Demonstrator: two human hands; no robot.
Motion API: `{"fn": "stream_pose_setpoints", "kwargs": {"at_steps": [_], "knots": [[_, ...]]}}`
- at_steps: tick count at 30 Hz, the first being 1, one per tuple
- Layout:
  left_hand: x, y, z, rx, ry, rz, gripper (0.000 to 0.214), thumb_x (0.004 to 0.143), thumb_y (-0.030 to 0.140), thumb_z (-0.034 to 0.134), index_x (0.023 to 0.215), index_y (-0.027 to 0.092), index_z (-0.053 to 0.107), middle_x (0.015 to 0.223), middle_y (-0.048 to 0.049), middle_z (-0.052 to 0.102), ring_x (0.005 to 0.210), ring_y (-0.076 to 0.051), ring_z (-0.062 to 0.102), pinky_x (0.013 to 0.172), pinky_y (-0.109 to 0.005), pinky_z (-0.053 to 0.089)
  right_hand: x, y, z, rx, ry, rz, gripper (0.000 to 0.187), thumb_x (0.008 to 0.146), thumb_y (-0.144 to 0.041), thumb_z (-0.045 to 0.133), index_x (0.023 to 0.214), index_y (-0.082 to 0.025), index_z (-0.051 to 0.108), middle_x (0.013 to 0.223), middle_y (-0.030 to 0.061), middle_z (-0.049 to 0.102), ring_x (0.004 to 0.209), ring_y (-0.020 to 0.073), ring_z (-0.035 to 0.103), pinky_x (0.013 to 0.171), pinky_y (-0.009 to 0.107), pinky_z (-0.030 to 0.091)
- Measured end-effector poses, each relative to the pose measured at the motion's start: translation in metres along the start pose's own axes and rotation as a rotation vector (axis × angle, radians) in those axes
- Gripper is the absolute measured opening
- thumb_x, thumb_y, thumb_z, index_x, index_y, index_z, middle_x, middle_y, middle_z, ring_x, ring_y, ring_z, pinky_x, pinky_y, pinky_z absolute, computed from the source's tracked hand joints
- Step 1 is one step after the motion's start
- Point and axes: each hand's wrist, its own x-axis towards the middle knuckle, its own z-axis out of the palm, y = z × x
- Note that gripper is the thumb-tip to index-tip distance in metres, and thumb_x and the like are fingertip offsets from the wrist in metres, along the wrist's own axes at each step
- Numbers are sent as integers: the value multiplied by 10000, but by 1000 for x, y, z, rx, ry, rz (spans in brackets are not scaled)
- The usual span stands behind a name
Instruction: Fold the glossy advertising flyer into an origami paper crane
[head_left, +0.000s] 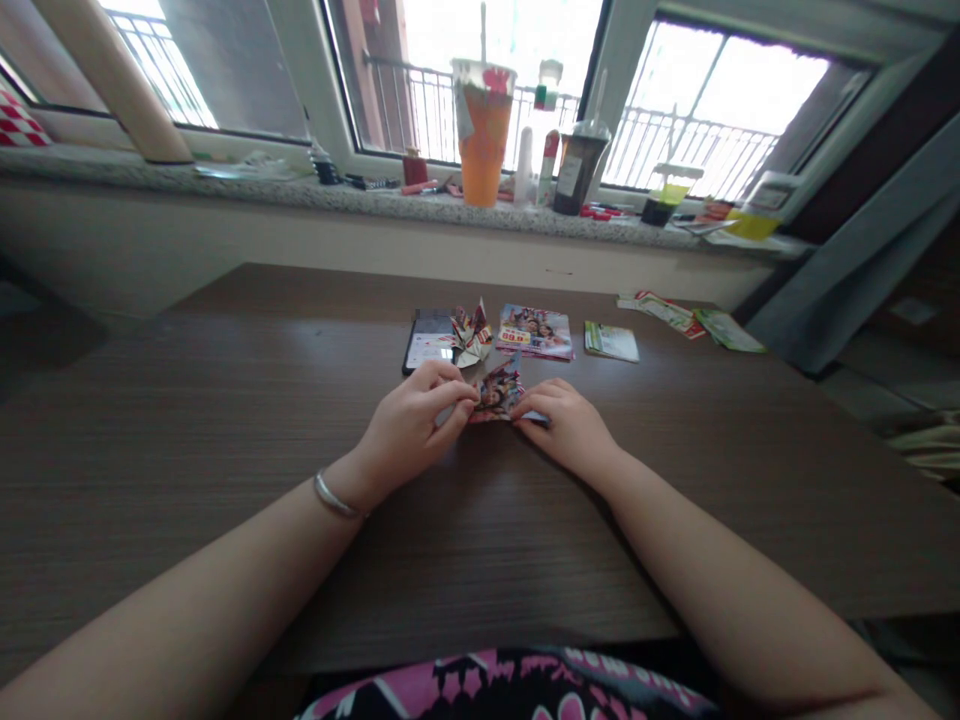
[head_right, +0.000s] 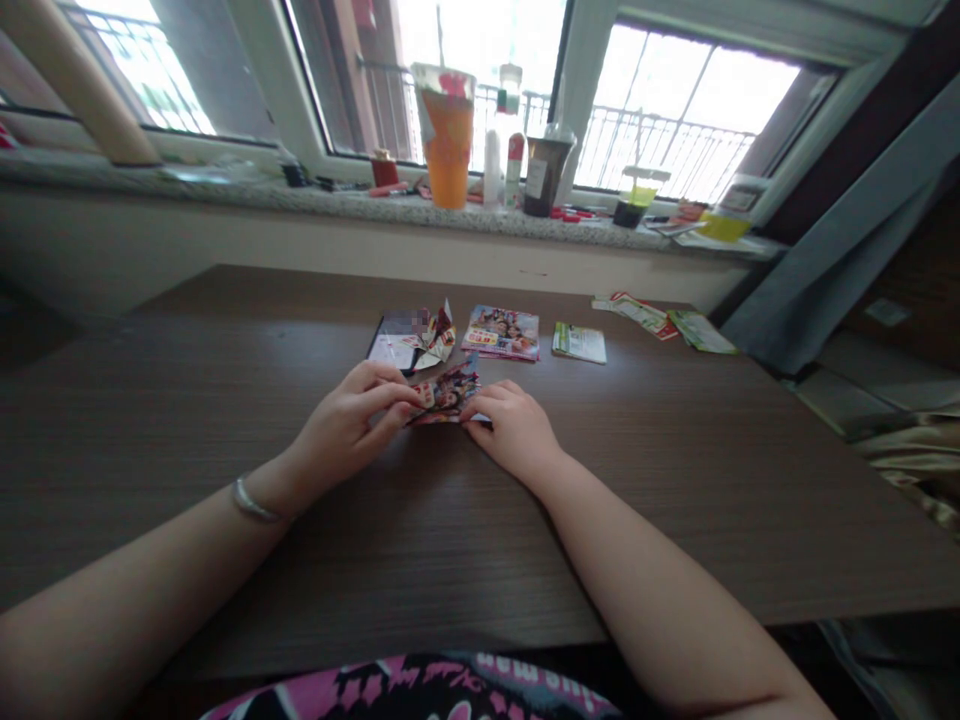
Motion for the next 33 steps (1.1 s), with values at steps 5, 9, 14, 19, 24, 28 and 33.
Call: {"fn": "stream_pose_setpoints", "kwargs": {"at_steps": [5,9,14,19,24,28,33], "knots": [[2,-2,-1,246,55,-59,217,889,289,531,981,211,711,1127,-90,578,1056,-260,517,952,-451,418,-1,-2,0,-8,-54,-64,64,840,-193,647,821,-225,699,934,27,706,923,184,591,866,333,458],[3,1,-1,333,26,-44,214,882,270,535,985,248,721,1178,-65,600,1142,-266,488,1016,-463,375,-1,-6,-2,-43,-90,-83,77,856,-204,627,829,-228,696,952,24,706,943,192,582,864,330,454],[0,4,3,461,-25,-82,215,873,349,557,957,260,733,1337,-67,520,1271,-316,404,1130,-584,171,-1,-10,-5,-59,-146,-106,91,850,-187,609,813,-220,685,936,22,704,928,195,583,860,325,453],[-8,-8,13,540,-97,-194,336,886,421,519,1069,211,708,1448,-134,408,1330,-371,339,1116,-623,171,0,-9,-5,-54,-195,-131,87,842,-178,596,808,-216,666,940,22,702,941,196,591,874,327,446],[-7,-13,14,512,-198,-163,339,906,398,480,1035,202,725,1387,-146,493,1320,-380,371,1096,-619,219,1,-9,-5,-61,-233,-105,81,843,-185,586,821,-209,659,911,26,703,903,188,604,831,307,445],[-3,-8,9,375,-302,-3,299,920,341,462,1056,245,710,1306,-76,590,1283,-325,439,1106,-608,215,1,-11,-6,-90,-248,-32,87,833,-178,577,830,-210,657,876,27,704,862,188,608,793,301,438],[-1,-3,7,236,-342,86,252,912,309,493,1020,250,713,1242,-39,640,1295,-316,435,1114,-620,191,2,-12,-6,-108,-236,28,82,810,-179,592,850,-211,655,878,37,701,867,199,607,793,302,430]]}}
